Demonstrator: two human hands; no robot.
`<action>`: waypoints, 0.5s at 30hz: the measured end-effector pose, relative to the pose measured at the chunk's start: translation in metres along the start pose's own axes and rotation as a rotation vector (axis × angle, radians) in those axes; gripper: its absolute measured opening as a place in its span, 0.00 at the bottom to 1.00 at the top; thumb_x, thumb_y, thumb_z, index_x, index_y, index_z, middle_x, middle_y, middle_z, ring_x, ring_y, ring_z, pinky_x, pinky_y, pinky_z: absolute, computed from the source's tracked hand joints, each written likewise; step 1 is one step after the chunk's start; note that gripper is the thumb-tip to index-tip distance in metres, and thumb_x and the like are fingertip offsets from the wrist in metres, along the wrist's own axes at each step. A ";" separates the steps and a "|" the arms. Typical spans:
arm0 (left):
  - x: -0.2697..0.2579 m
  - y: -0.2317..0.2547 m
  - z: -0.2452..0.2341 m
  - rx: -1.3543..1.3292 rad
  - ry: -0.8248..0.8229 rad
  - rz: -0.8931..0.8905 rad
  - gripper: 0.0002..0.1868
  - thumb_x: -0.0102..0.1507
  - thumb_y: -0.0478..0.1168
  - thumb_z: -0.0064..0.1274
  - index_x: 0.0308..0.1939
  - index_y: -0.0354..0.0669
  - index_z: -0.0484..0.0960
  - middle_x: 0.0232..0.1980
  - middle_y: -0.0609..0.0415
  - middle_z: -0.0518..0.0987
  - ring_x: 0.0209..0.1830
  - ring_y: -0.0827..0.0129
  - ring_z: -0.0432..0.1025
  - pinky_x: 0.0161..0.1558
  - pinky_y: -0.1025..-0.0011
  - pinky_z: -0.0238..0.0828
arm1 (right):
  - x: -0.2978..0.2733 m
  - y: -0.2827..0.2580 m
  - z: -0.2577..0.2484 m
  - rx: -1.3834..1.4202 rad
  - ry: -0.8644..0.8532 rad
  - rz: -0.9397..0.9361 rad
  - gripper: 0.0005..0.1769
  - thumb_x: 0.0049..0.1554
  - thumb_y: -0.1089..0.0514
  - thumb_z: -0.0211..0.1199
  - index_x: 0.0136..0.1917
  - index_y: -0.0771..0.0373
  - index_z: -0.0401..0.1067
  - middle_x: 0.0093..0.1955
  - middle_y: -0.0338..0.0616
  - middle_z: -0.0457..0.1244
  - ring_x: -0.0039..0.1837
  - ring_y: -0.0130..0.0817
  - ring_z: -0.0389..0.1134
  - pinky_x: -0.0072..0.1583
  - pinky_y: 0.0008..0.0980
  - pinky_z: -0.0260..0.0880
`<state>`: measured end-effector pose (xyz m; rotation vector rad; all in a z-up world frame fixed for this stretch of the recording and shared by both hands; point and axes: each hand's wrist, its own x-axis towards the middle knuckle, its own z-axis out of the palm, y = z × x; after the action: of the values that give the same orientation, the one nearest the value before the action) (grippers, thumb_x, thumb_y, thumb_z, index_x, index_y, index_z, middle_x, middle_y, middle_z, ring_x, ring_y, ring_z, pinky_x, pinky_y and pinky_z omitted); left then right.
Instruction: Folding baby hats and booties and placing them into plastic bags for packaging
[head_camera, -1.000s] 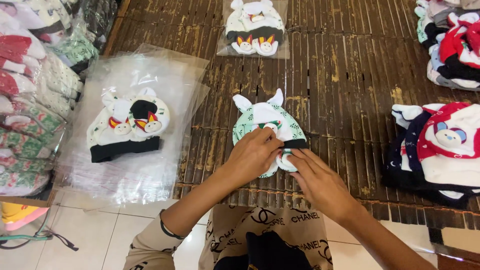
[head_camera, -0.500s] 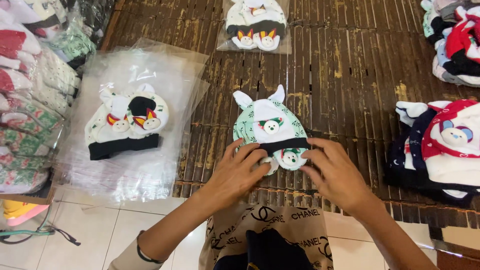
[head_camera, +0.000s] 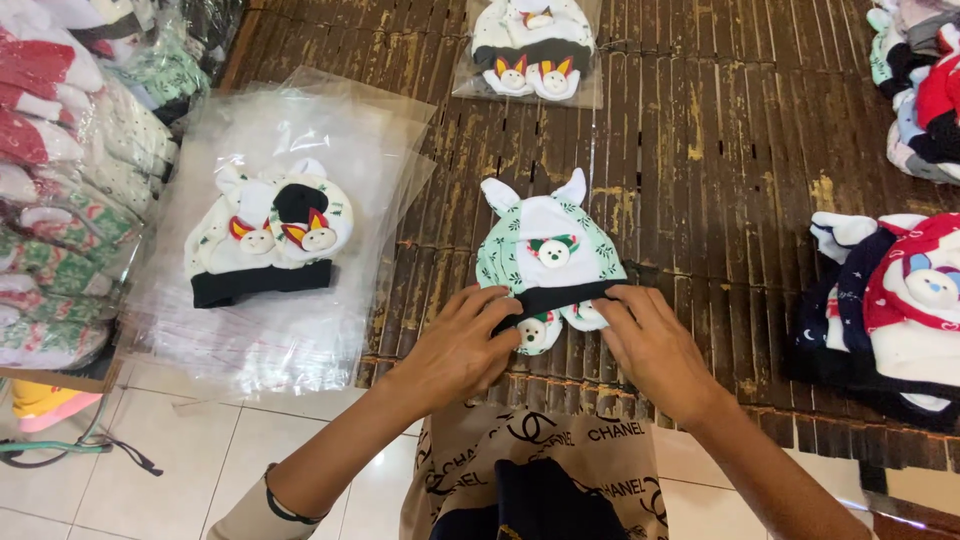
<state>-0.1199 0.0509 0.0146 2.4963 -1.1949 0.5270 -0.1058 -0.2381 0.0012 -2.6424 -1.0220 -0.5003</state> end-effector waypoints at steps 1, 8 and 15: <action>0.000 0.000 -0.002 0.001 0.000 -0.001 0.08 0.61 0.34 0.57 0.43 0.47 0.77 0.55 0.48 0.72 0.65 0.45 0.66 0.61 0.46 0.64 | 0.001 0.000 -0.004 0.001 0.000 -0.001 0.15 0.59 0.63 0.60 0.60 0.60 0.70 0.56 0.51 0.63 0.62 0.51 0.67 0.62 0.45 0.72; 0.003 0.004 -0.010 -0.063 -0.016 -0.060 0.04 0.63 0.36 0.59 0.36 0.48 0.78 0.56 0.49 0.73 0.67 0.46 0.65 0.66 0.42 0.57 | 0.005 -0.001 -0.036 0.219 -0.170 0.140 0.18 0.55 0.57 0.67 0.59 0.60 0.74 0.58 0.50 0.64 0.62 0.53 0.69 0.62 0.49 0.70; 0.008 -0.001 -0.011 -0.185 0.031 -0.163 0.04 0.63 0.39 0.59 0.40 0.48 0.81 0.60 0.48 0.75 0.67 0.45 0.67 0.63 0.45 0.65 | 0.011 -0.038 0.003 0.054 -0.026 -0.150 0.12 0.60 0.51 0.63 0.55 0.57 0.75 0.49 0.44 0.64 0.53 0.38 0.67 0.54 0.38 0.70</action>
<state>-0.1169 0.0512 0.0280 2.3919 -0.9702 0.3923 -0.1237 -0.2036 0.0069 -2.5443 -1.2299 -0.4636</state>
